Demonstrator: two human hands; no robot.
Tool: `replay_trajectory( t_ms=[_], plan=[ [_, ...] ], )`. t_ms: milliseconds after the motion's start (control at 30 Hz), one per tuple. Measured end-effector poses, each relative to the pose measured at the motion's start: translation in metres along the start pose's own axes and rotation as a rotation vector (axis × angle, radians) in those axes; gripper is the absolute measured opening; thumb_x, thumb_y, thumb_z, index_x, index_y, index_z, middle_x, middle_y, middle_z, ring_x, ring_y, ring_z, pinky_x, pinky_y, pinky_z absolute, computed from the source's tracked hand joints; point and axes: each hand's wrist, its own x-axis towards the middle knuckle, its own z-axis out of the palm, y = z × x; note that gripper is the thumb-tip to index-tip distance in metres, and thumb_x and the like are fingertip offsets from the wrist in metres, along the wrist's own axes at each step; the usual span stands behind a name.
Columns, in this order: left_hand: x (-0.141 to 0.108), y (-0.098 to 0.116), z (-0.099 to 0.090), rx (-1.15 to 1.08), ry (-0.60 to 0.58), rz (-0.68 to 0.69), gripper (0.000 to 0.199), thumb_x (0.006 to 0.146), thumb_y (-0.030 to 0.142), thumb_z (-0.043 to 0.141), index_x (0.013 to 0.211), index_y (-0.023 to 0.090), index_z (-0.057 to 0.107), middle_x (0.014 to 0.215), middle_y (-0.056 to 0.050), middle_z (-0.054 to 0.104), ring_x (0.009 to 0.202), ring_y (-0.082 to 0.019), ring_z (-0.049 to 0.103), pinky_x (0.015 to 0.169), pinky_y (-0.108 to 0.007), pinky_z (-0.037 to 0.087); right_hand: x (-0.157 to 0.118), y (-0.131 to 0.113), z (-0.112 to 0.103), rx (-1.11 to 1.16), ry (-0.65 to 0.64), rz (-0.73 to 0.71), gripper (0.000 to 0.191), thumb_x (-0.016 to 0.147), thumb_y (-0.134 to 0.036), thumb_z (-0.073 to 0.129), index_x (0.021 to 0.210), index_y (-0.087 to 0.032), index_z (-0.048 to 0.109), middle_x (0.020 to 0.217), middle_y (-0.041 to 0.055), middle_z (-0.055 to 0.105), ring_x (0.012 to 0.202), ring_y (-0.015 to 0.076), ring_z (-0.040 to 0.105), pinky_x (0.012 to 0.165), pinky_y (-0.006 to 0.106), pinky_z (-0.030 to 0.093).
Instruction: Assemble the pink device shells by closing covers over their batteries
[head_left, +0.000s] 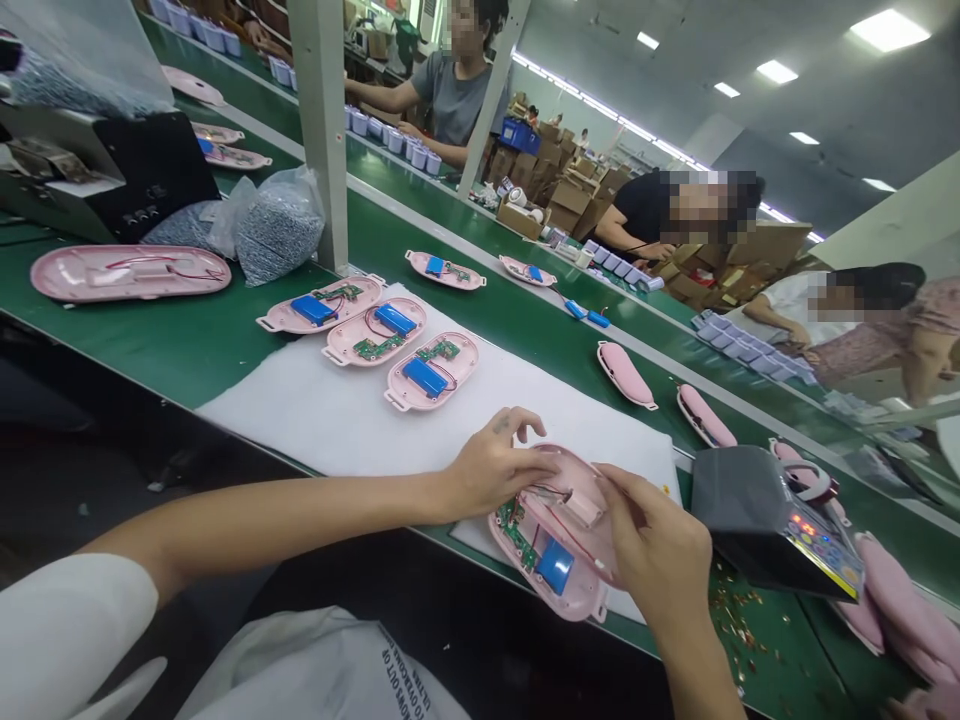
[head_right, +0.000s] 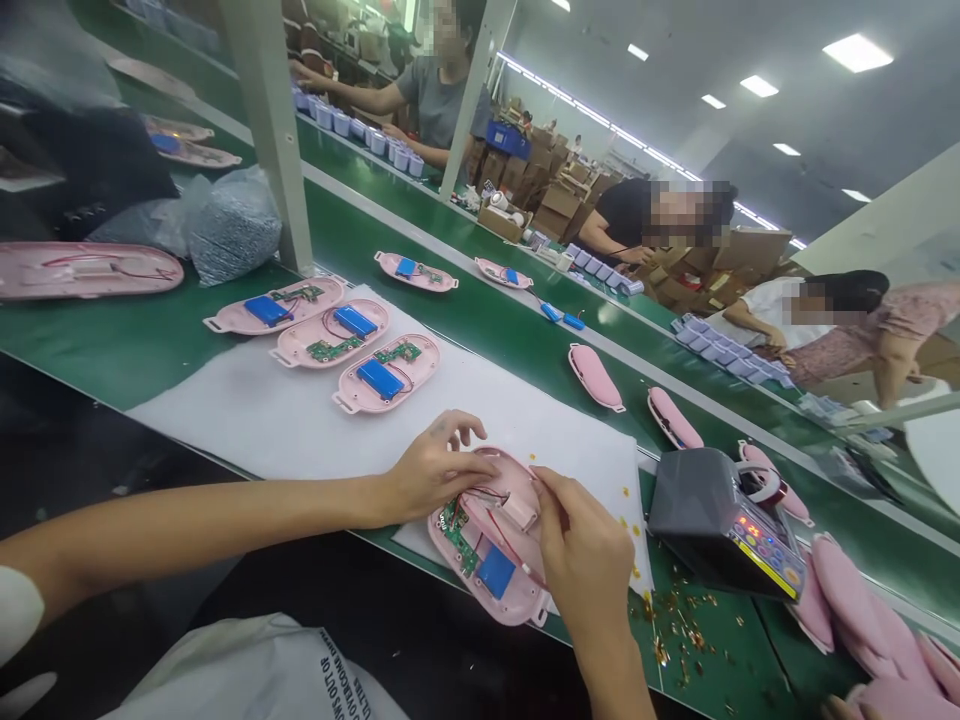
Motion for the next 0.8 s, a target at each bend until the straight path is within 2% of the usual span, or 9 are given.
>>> replay_trajectory(
  t_ms=[100,200,267,400,533,600,667,733,800],
  plan=[
    [0.004,-0.003,0.001,-0.255,-0.075,-0.181,0.011,0.089,0.024,0.065,0.097,0.020,0.072,0.113,-0.008,0.063,0.093,-0.017,0.062,0.082,-0.030,0.053,0.002,-0.001,0.005,0.016,0.041,0.054,0.026,0.096,-0.035,0.051,0.096,-0.022,0.073,0.092,0.0011,0.074,0.079,0.0169,0.069,0.069,0.025,0.047],
    [0.009,-0.006,-0.001,-0.496,-0.107,-0.447,0.041,0.079,0.022,0.074,0.115,0.020,0.056,0.103,-0.006,0.066,0.078,-0.015,0.066,0.063,-0.023,0.053,0.007,0.002,0.011,0.021,0.048,0.134,0.030,0.095,-0.040,0.050,0.094,-0.022,0.074,0.090,0.0028,0.074,0.078,0.0192,0.069,0.070,0.028,0.047],
    [0.012,-0.007,-0.003,-0.587,-0.123,-0.558,0.049,0.075,0.021,0.075,0.118,0.020,0.050,0.103,-0.006,0.065,0.071,-0.014,0.066,0.055,-0.020,0.050,0.012,0.005,0.014,0.049,-0.014,0.189,0.033,0.094,-0.043,0.048,0.095,-0.022,0.073,0.091,0.0038,0.074,0.080,0.0205,0.068,0.071,0.029,0.047],
    [0.013,-0.007,-0.003,-0.613,-0.121,-0.612,0.039,0.076,0.018,0.070,0.112,0.017,0.054,0.103,-0.009,0.066,0.077,-0.016,0.068,0.056,-0.019,0.051,0.025,0.007,0.022,0.107,-0.218,0.196,0.042,0.088,-0.052,0.053,0.114,-0.022,0.066,0.107,0.0056,0.071,0.093,0.0241,0.066,0.077,0.033,0.047],
    [0.015,-0.004,-0.003,-0.604,-0.142,-0.611,0.040,0.077,0.020,0.067,0.115,0.015,0.056,0.103,-0.010,0.067,0.082,-0.020,0.069,0.059,-0.023,0.052,0.039,0.000,0.036,0.114,-0.369,0.211,0.027,0.083,-0.044,0.057,0.096,-0.022,0.067,0.091,0.0032,0.071,0.081,0.0225,0.064,0.071,0.032,0.045],
    [0.017,-0.002,-0.006,-0.517,-0.156,-0.582,0.032,0.079,0.024,0.064,0.109,0.014,0.060,0.101,-0.009,0.068,0.085,-0.020,0.067,0.064,-0.025,0.053,0.043,-0.006,0.040,0.185,-0.394,0.212,0.020,0.082,-0.036,0.058,0.093,-0.021,0.067,0.088,0.0025,0.071,0.081,0.0210,0.064,0.074,0.032,0.046],
    [0.020,0.000,-0.008,-0.413,-0.204,-0.548,0.024,0.081,0.031,0.063,0.098,0.014,0.061,0.092,-0.006,0.068,0.081,-0.019,0.066,0.065,-0.024,0.052,0.044,-0.007,0.040,0.278,-0.375,0.177,0.021,0.079,-0.029,0.060,0.098,-0.021,0.067,0.096,0.0029,0.072,0.088,0.0203,0.065,0.082,0.032,0.047],
    [0.023,-0.002,-0.011,-0.376,-0.288,-0.568,0.028,0.082,0.040,0.064,0.094,0.016,0.057,0.080,-0.002,0.066,0.069,-0.017,0.063,0.057,-0.022,0.048,0.038,0.003,0.033,0.365,-0.299,0.160,0.027,0.078,-0.026,0.063,0.103,-0.021,0.068,0.103,0.0036,0.071,0.096,0.0200,0.064,0.089,0.033,0.047],
    [0.026,-0.006,-0.011,-0.397,-0.342,-0.630,0.034,0.082,0.046,0.065,0.098,0.018,0.053,0.073,0.001,0.065,0.059,-0.016,0.060,0.050,-0.021,0.045,0.020,0.028,0.021,0.462,-0.049,0.330,0.028,0.077,-0.032,0.067,0.102,-0.020,0.068,0.102,0.0044,0.070,0.096,0.0195,0.064,0.091,0.033,0.048]
  ],
)
